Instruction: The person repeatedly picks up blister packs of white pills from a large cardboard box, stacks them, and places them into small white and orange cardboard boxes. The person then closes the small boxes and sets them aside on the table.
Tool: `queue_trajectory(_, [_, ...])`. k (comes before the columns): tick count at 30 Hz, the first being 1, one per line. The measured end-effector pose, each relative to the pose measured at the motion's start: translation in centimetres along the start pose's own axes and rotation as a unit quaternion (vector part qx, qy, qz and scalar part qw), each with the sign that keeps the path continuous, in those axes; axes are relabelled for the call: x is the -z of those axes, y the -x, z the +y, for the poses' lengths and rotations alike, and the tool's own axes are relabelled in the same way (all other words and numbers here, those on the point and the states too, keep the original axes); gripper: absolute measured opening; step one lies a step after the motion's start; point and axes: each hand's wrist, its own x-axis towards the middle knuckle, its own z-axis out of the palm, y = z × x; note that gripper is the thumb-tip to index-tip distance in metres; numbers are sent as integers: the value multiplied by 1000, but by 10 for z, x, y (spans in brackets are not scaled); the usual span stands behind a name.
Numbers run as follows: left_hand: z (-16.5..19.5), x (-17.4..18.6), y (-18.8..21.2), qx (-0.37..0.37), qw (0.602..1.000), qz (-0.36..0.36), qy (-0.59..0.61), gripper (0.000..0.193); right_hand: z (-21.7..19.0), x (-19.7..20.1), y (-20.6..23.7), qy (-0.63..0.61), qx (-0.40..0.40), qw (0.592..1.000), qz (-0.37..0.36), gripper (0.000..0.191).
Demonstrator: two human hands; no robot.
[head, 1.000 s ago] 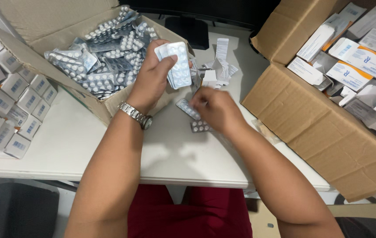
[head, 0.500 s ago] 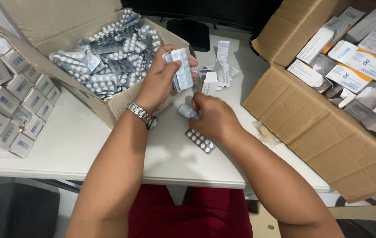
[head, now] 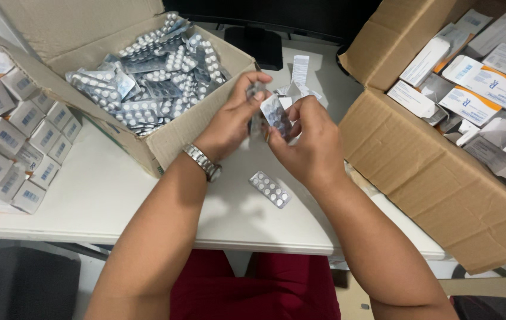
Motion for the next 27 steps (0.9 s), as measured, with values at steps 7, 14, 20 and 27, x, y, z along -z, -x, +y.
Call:
queue_trajectory(7, [-12, -22, -2, -11, 998, -38, 48, 35, 30, -14, -8, -302, -210, 930, -25, 39])
queue_trajectory(14, [-17, -16, -4, -52, 997, -48, 27, 37, 35, -18, -4, -297, -188, 935, -40, 16])
queue_trajectory(20, [5, 6, -9, -109, 977, 60, 172, 27, 16, -15, -3, -171, -115, 977, -52, 25])
queue_trajectory(27, [31, 19, 5, -90, 970, 29, 225, 28, -7, -1, 0, 60, -101, 877, -466, 66])
